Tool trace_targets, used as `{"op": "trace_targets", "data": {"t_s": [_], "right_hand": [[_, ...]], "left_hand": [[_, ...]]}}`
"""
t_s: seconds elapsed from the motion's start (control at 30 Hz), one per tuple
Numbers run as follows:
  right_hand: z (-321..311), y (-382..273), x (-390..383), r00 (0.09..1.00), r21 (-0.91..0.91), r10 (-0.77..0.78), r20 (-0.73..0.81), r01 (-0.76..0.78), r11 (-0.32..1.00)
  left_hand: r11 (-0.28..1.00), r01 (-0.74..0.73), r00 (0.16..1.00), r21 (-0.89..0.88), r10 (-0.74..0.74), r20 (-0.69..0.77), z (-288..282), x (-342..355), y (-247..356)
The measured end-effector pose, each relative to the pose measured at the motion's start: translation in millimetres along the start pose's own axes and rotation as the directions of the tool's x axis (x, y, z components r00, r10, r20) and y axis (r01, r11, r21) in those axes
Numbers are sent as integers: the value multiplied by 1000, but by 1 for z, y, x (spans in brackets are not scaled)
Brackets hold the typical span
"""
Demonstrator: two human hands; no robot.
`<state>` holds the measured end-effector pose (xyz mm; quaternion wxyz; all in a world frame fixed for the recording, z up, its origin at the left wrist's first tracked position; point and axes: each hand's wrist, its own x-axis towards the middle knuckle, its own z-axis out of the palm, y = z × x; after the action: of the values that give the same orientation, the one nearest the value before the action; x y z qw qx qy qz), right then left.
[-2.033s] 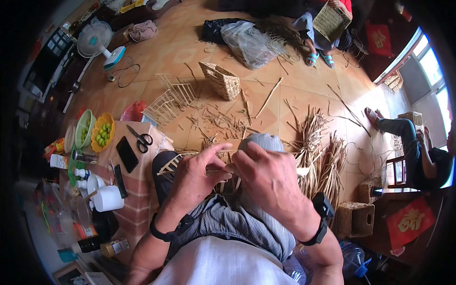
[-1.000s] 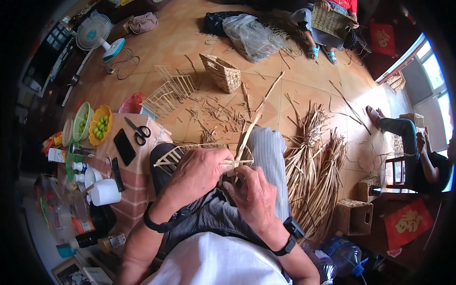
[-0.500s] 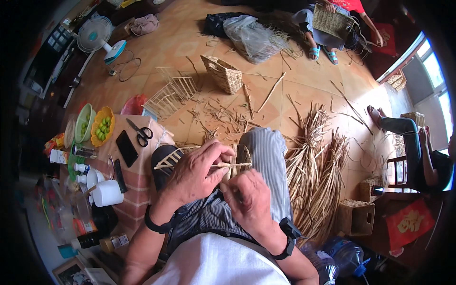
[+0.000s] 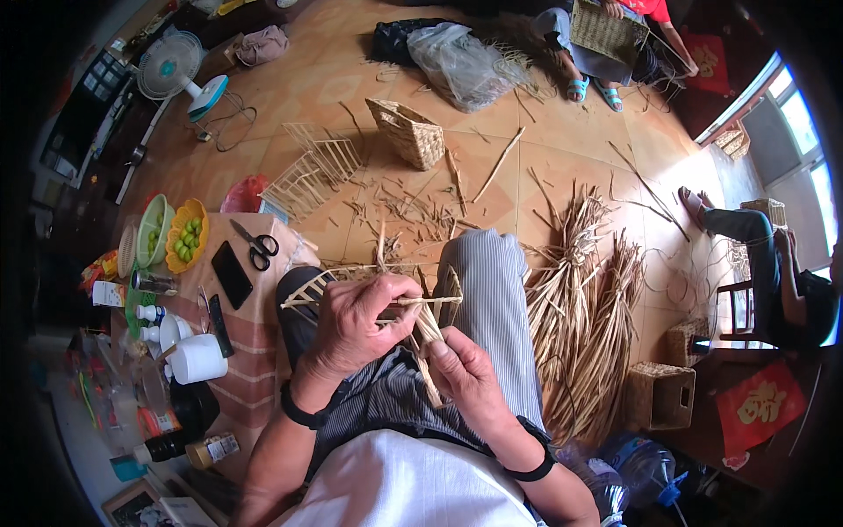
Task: Weaving a basket from straw and thin wood strips.
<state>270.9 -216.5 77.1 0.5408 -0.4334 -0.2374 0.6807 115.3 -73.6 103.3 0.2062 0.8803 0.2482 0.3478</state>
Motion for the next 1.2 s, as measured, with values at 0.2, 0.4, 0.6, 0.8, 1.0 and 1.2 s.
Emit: {"op": "trace_targets", "data": {"t_s": [0.2, 0.4, 0.6, 0.8, 1.0, 1.2], "right_hand": [[16, -20, -9, 999, 223, 48, -17, -43, 974], [8, -48, -12, 983, 485, 142, 119, -183, 855], [-1, -84, -44, 998, 361, -7, 61, -15, 932], [-62, -131, -65, 624, 525, -712, 321, 509, 682], [-39, -100, 9, 922, -422, -386, -7, 347, 837], [-8, -92, 69, 885, -736, -409, 222, 427, 525]], "left_hand": [[999, 27, 998, -34, -25, 66, -6, 5, 0], [999, -20, 990, -31, 24, 139, -12, 1, 5], [999, -29, 1000, 24, 28, 13, 0, -9, -3], [984, 166, 986, -68, -164, 34, -3, 6, 8], [930, 354, 928, -103, -335, 161, -8, 18, 12], [884, 456, 877, -101, -426, 222, -16, 17, 15]]}}
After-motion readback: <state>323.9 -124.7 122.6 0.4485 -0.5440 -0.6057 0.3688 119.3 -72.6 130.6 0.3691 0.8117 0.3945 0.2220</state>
